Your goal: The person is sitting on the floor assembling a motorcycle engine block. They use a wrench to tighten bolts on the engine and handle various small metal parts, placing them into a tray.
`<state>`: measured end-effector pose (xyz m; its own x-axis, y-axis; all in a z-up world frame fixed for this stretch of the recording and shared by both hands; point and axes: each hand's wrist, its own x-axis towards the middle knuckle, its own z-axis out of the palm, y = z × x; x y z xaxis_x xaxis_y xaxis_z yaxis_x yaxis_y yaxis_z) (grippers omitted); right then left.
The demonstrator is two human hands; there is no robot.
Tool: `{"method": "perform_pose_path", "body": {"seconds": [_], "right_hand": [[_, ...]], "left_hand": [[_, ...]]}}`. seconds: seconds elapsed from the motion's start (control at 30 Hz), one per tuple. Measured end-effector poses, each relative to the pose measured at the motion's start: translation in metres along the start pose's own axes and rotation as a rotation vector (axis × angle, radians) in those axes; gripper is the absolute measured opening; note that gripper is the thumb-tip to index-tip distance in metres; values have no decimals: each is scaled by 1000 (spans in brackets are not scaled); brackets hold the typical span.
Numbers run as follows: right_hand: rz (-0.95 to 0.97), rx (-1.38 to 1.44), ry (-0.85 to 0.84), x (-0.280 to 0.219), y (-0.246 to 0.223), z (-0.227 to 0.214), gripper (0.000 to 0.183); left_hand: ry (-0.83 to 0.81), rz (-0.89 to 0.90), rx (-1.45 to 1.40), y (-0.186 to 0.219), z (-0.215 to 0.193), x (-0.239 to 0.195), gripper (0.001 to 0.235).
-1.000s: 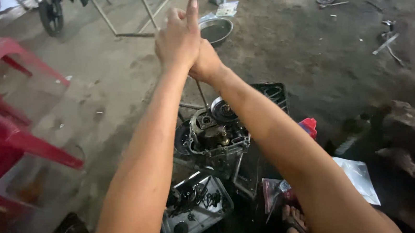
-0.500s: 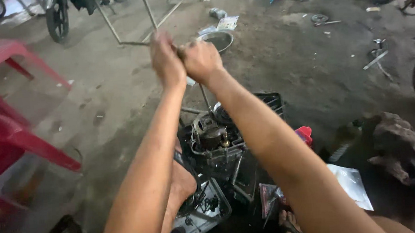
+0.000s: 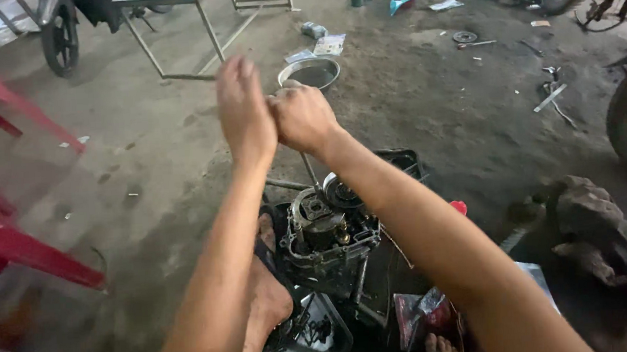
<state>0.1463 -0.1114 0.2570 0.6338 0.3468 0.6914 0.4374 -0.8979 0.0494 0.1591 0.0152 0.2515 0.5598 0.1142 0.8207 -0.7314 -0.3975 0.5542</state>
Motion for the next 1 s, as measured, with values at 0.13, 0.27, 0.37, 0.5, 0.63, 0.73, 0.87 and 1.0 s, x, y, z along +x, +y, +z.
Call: {"method": "perform_pose_path", "body": {"seconds": [0.13,0.27,0.37,0.5,0.63,0.73,0.87,1.0], "right_hand": [[188,191,-347,4,14,5,28],[-219,770,-166,-4,27,29,31],[-225,358,-105,-3,20,49,38],[-333,370,66,-12,29,79,47],[-257,727,-62,-4,22,64,48],[-288,317,-99,-3,18,51,43],[-26,949,-181,2,18,62,77],[42,972,-85,-3,36,123,76]], "left_hand": [[-493,-477,305,92,18,29,79],[-446,-191,645,83,28,17,93],[-439,-113,739,77,17,15,93],[-530,-87,647,76,-4,15,92],[-493,-25,769,86,-8,10,90],[-493,-130,856,91,-8,10,93],[-458,14,809,56,-4,12,64],[-221,267,987,73,-4,3,90]]}}
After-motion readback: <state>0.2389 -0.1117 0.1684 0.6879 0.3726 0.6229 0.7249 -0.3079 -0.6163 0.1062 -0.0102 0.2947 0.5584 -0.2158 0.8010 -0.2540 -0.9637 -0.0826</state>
